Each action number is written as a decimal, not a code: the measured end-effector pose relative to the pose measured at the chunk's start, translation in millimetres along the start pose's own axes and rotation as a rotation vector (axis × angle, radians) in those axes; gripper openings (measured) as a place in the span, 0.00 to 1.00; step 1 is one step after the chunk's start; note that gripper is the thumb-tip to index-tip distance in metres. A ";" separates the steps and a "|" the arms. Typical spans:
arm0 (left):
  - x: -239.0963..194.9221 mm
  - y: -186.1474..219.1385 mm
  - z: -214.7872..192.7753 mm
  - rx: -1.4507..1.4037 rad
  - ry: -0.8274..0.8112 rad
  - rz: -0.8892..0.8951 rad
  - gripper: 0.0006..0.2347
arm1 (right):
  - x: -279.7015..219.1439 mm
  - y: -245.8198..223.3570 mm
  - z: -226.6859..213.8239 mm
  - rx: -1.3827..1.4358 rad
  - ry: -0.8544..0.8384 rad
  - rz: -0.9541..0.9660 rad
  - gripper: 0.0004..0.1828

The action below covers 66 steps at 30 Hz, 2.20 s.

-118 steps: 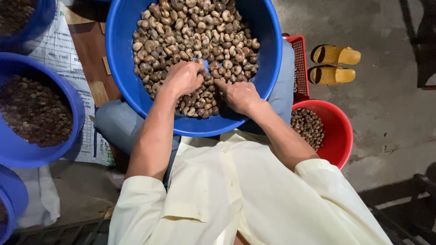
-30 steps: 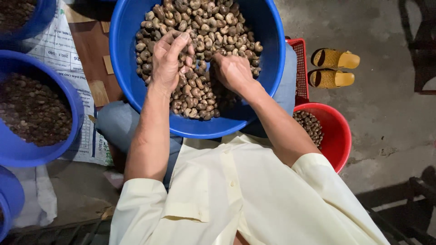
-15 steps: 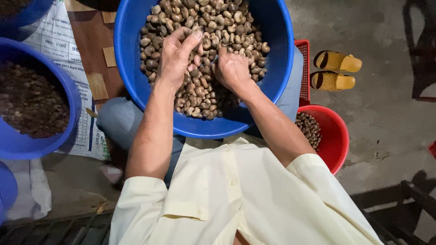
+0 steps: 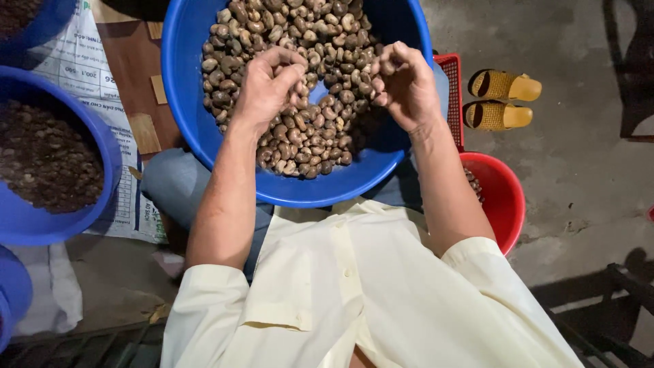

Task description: The person sits on the floor and sorts nuts from a large blue basin into a red basin using both hands. They continuously scoop and transfer the nuts between the containers throughout the video.

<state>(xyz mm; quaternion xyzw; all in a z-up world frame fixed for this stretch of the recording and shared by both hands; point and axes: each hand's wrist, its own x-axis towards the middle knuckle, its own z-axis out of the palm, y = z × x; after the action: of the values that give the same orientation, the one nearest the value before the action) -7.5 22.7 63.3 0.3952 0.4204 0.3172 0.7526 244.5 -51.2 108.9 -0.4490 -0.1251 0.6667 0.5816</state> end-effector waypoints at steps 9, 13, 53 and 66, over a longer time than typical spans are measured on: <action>-20.2 1.4 30.1 1.069 -0.357 -0.187 0.22 | -16.2 -3.3 8.9 -0.132 0.132 0.043 0.14; -18.5 -22.0 35.8 1.441 -0.485 -0.153 0.28 | -16.1 0.4 4.4 -0.115 0.130 0.033 0.12; -7.9 -8.7 10.4 0.881 -0.128 0.108 0.09 | -3.8 98.1 -39.3 -2.125 -0.369 -0.353 0.11; -4.9 -21.7 8.4 1.050 -0.105 0.019 0.06 | 3.8 116.5 -62.0 -2.217 -0.333 -0.523 0.09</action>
<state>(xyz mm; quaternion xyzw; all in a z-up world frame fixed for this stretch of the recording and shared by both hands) 0.9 5.4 49.3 0.7383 0.4806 0.0503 0.4705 213.6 -103.9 -8.2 -0.5806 -0.8072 0.1003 -0.0358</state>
